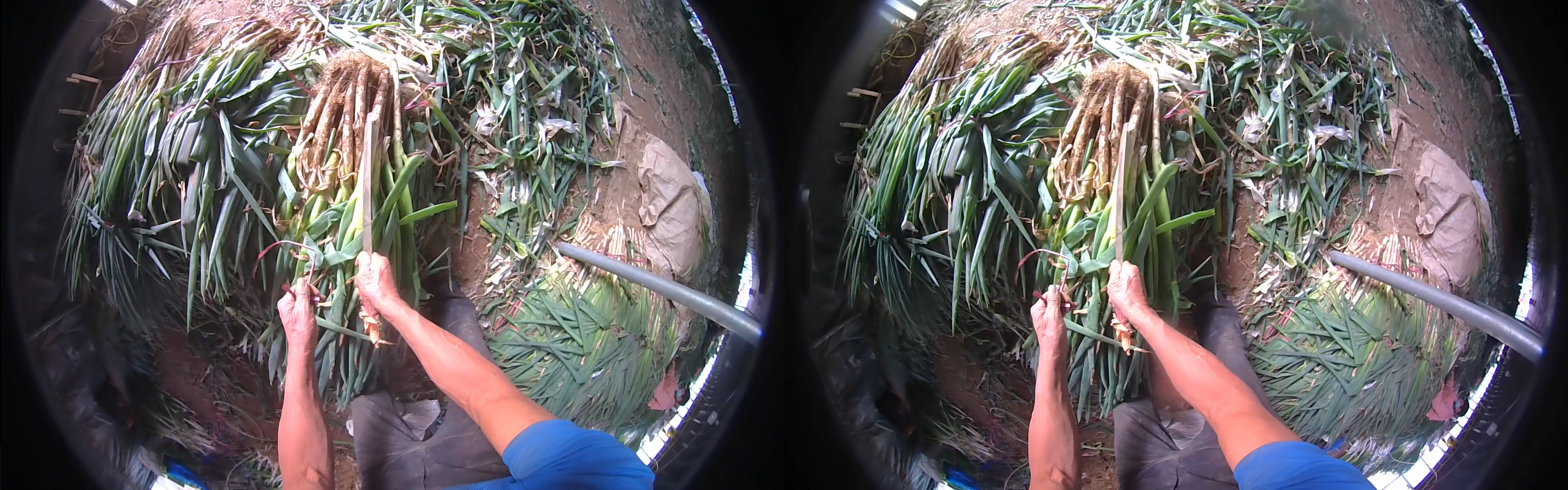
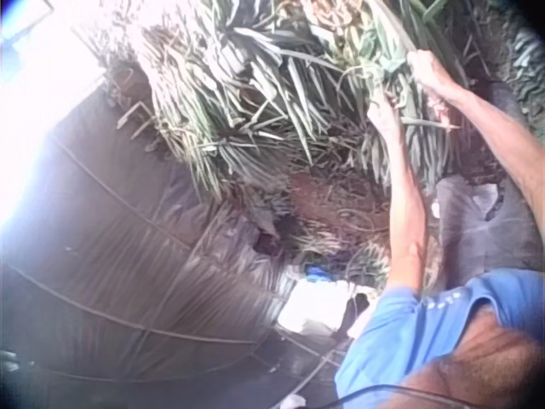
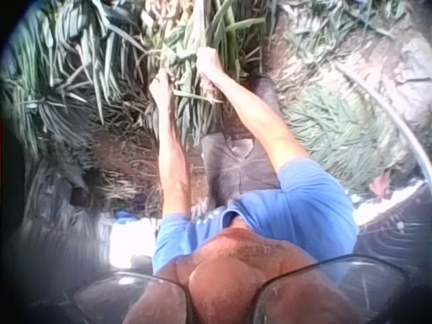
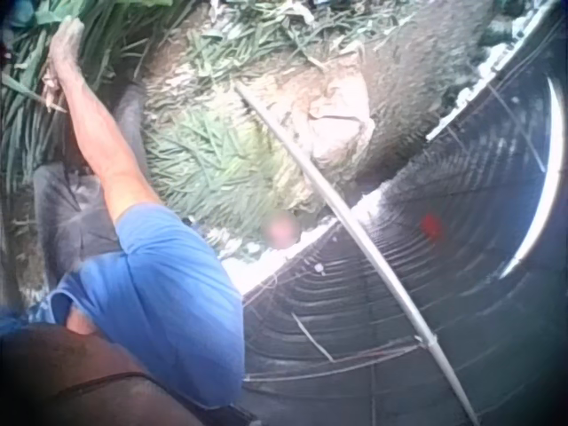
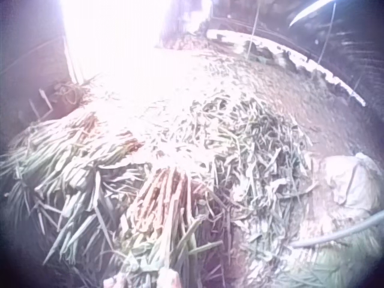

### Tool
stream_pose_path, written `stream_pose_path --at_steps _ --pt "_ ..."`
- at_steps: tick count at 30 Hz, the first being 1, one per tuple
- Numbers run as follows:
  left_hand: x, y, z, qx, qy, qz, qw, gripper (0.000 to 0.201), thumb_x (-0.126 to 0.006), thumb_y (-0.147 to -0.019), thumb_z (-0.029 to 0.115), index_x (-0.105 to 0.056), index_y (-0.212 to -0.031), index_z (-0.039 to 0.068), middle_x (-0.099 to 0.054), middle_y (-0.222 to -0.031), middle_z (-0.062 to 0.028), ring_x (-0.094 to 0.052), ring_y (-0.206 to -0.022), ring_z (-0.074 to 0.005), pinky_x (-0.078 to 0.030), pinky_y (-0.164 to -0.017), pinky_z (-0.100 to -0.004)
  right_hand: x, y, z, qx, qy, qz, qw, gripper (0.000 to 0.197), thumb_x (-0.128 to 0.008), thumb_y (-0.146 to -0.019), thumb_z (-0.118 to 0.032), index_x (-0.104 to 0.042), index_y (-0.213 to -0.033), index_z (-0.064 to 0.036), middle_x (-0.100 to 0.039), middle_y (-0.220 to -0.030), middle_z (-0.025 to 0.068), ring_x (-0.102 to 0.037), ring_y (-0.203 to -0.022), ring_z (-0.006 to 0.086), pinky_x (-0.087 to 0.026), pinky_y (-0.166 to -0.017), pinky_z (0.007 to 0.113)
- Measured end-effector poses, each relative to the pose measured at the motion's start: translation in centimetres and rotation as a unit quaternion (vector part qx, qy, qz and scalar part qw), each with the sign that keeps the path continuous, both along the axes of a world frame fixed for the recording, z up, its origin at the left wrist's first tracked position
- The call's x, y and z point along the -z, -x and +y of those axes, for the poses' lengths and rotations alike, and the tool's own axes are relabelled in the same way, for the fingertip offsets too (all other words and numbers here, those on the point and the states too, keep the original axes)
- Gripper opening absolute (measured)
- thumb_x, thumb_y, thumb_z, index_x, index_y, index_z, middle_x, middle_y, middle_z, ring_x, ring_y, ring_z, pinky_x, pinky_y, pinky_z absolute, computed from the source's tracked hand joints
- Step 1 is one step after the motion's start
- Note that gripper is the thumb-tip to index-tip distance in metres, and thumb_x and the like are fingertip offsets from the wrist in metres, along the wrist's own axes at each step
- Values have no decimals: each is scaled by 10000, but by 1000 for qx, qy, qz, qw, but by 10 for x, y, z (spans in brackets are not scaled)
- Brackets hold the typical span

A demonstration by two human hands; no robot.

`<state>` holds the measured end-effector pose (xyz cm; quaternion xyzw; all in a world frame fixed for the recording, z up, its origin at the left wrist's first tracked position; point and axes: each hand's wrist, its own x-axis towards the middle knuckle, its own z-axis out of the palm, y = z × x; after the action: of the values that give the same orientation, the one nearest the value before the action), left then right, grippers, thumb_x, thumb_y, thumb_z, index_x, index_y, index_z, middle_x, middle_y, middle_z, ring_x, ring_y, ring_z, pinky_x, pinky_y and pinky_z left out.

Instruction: The person sits on the ground and trims the outer layers and ends of long green vegetables using a knife. They gather the trimmed pieces into bundles and tie them with a red string.

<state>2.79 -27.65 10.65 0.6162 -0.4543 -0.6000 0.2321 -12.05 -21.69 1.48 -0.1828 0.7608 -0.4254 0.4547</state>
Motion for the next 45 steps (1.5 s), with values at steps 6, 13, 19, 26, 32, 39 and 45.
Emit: stream_pose_path --at_steps 6,13,19,26,32,39,45 --pt "-83 -10 22 12 10 19 1000 415 -466 -1092 252 -632 -811 -4 -638 -731 -45 -537 -666 -88 -426 -645 -254 -49 19 25 74 -60 -172 980 318 -542 -1004 -346 -573 -886 -52 -504 -552 5 -514 -447 118 -409 -410 288" --pt "-188 -19 66 9 86 104 991 335 -514 -1037 154 -638 -765 1 -628 -720 -39 -527 -596 -127 -441 -589 -286 -103 13 94 44 -30 -295 954 338 -685 -958 -361 -611 -975 -32 -595 -670 29 -547 -484 97 -463 -440 256" --pt "-205 -15 139 369 231 249 865 120 -559 -903 52 -600 -795 21 -568 -710 -96 -596 -630 -299 -468 -533 -400 -151 -24 116 -39 44 -570 820 616 -686 -950 -451 -557 -1222 87 -725 -920 207 -703 -617 187 -582 -534 291" --pt "-195 -54 233 506 146 324 786 170 -670 -890 129 -571 -796 27 -526 -756 -124 -536 -702 -333 -437 -638 -432 -220 -75 152 -142 47 -608 780 369 -774 -836 -108 -647 -1140 59 -733 -940 191 -712 -686 206 -594 -646 311" --pt "-228 -80 208 435 150 345 818 183 -682 -892 81 -552 -799 -9 -587 -849 -176 -603 -846 -382 -490 -722 -474 -233 -84 202 -143 63 -570 806 410 -826 -806 -162 -690 -1144 27 -739 -1033 200 -727 -882 242 -591 -753 350" --pt "-210 -66 282 598 47 256 758 254 -632 -974 178 -573 -842 -32 -564 -817 -183 -581 -771 -392 -471 -693 -478 -240 -63 257 -88 141 -565 808 349 -815 -795 -170 -709 -1038 58 -736 -992 215 -734 -801 251 -571 -604 285" --pt "-204 -55 342 598 -69 198 773 417 -623 -1003 230 -514 -701 -37 -575 -712 -247 -620 -733 -433 -493 -665 -506 -227 17 346 44 180 -378 907 165 -686 -791 -29 -650 -943 23 -683 -945 201 -695 -736 268 -536 -513 256"
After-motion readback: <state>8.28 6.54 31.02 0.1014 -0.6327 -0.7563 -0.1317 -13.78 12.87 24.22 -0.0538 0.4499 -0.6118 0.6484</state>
